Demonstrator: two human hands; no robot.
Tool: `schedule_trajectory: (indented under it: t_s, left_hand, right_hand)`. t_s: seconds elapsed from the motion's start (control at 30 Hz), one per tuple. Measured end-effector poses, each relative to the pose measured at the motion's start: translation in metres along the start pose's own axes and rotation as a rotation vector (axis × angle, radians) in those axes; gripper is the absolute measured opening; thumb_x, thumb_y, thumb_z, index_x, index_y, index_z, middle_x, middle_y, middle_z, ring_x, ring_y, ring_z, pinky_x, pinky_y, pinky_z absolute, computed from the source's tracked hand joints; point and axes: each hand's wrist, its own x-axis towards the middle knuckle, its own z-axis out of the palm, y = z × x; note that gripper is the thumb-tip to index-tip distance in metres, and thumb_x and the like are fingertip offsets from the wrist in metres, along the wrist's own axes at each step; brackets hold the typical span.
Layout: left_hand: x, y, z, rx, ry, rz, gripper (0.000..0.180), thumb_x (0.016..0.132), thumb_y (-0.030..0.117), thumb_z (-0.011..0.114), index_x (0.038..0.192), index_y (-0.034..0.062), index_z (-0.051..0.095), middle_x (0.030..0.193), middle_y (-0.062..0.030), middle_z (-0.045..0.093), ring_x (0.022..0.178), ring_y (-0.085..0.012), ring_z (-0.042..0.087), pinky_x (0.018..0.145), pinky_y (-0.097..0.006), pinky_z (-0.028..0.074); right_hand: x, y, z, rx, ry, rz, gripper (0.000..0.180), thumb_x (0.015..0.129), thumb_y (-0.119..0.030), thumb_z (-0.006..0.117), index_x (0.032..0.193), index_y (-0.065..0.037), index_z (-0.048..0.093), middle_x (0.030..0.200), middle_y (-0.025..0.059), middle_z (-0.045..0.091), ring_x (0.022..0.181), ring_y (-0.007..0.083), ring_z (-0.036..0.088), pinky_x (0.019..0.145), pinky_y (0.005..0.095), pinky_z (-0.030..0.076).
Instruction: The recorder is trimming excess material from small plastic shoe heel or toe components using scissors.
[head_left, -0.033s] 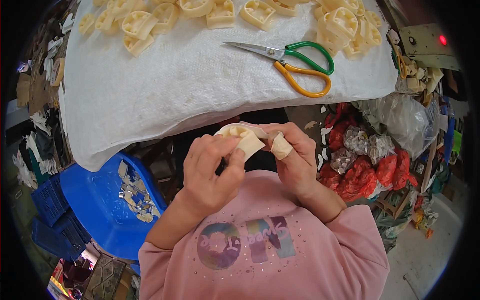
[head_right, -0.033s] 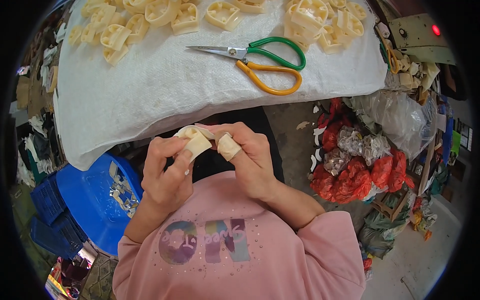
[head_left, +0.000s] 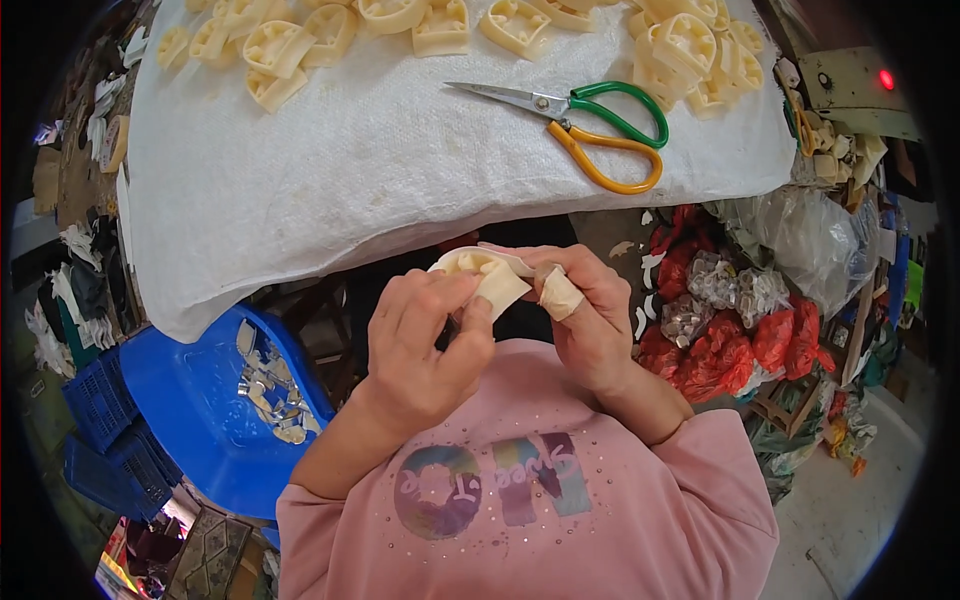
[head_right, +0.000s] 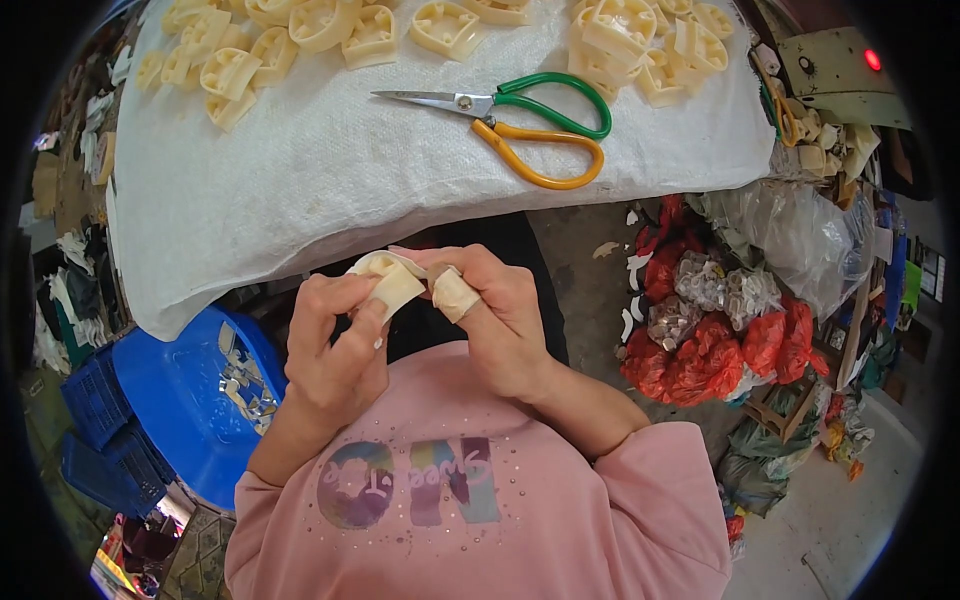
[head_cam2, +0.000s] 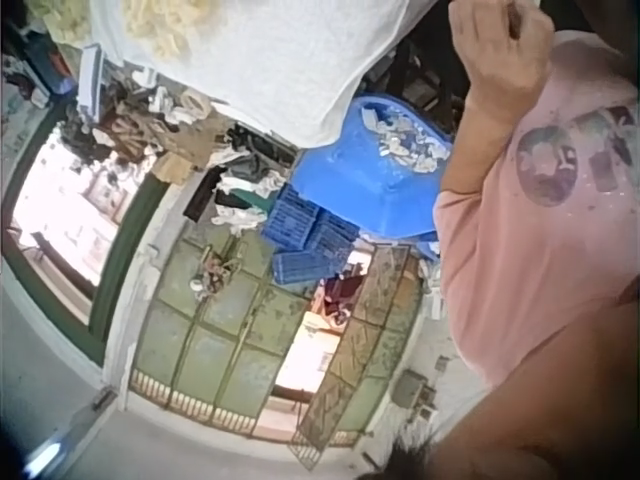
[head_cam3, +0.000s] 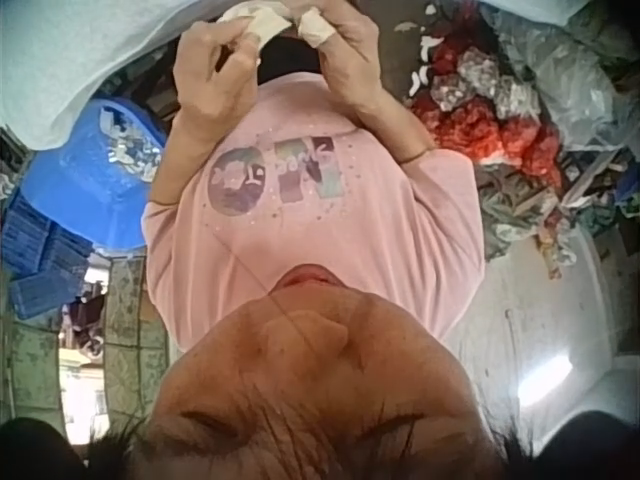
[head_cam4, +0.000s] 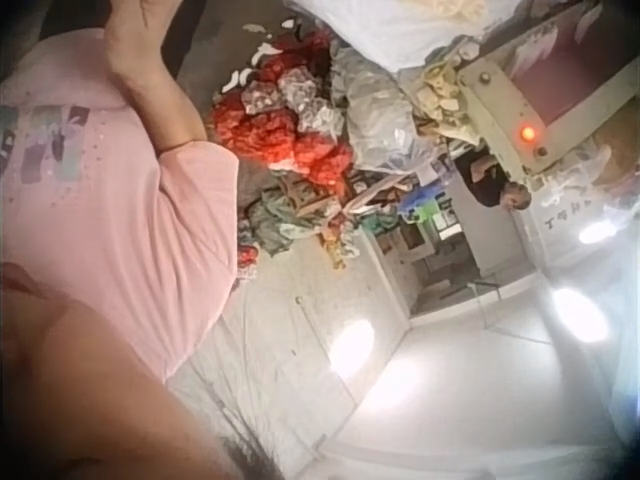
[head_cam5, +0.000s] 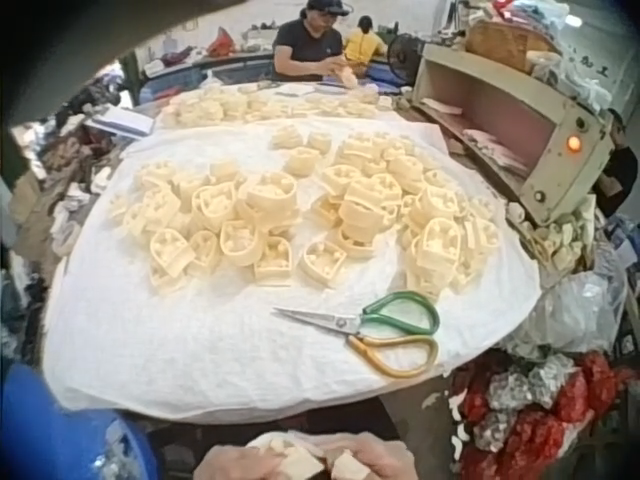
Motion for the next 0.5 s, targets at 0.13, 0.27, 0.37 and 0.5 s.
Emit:
schedule_trajectory:
  t_s: [0.13,0.27,0.37,0.5]
  left_hand:
    - [0.006,0.001,0.000,0.030,-0.051,-0.003,0.017,0.062,-0.005,0.065,0.072,0.0007,0.053,0.086,-0.0134,0.053,0.064,-0.0227,0.050,0.049,-0.032,0.036]
    - [0.007,0.002,0.001,0.087,-0.064,0.008,0.014,0.064,-0.004,0.064,0.071,0.0016,0.052,0.085,-0.0128,0.053,0.061,-0.0212,0.047,0.048,-0.031,0.035]
    - [0.005,-0.004,0.001,0.098,-0.103,-0.048,0.015,0.064,-0.005,0.063,0.073,0.0017,0.053,0.085,-0.0129,0.054,0.062,-0.0219,0.049,0.049,-0.031,0.038]
    - [0.004,-0.009,0.002,-0.109,0.054,-0.208,0.022,0.064,-0.011,0.065,0.080,0.0013,0.054,0.085,-0.0132,0.057,0.065,-0.0242,0.056,0.052,-0.032,0.045]
  right_hand:
    - [0.004,-0.002,0.004,-0.169,0.000,-0.015,0.026,0.093,-0.013,0.047,0.110,0.003,0.058,0.103,0.0143,0.065,0.088,0.0172,0.065,0.076,0.0283,0.051]
    - [0.007,0.001,0.003,-0.333,-0.020,-0.038,0.026,0.092,-0.016,0.048,0.109,0.001,0.058,0.098,0.0159,0.065,0.079,0.0214,0.066,0.068,0.0282,0.050]
    - [0.011,-0.001,-0.002,-0.437,-0.102,-0.032,0.029,0.094,-0.022,0.048,0.109,0.001,0.057,0.096,0.0165,0.064,0.079,0.0227,0.066,0.068,0.0281,0.049]
    - [0.024,-0.006,-0.013,-0.371,-0.210,0.054,0.035,0.095,-0.030,0.048,0.109,0.001,0.057,0.098,0.0152,0.064,0.084,0.0211,0.065,0.071,0.0299,0.050]
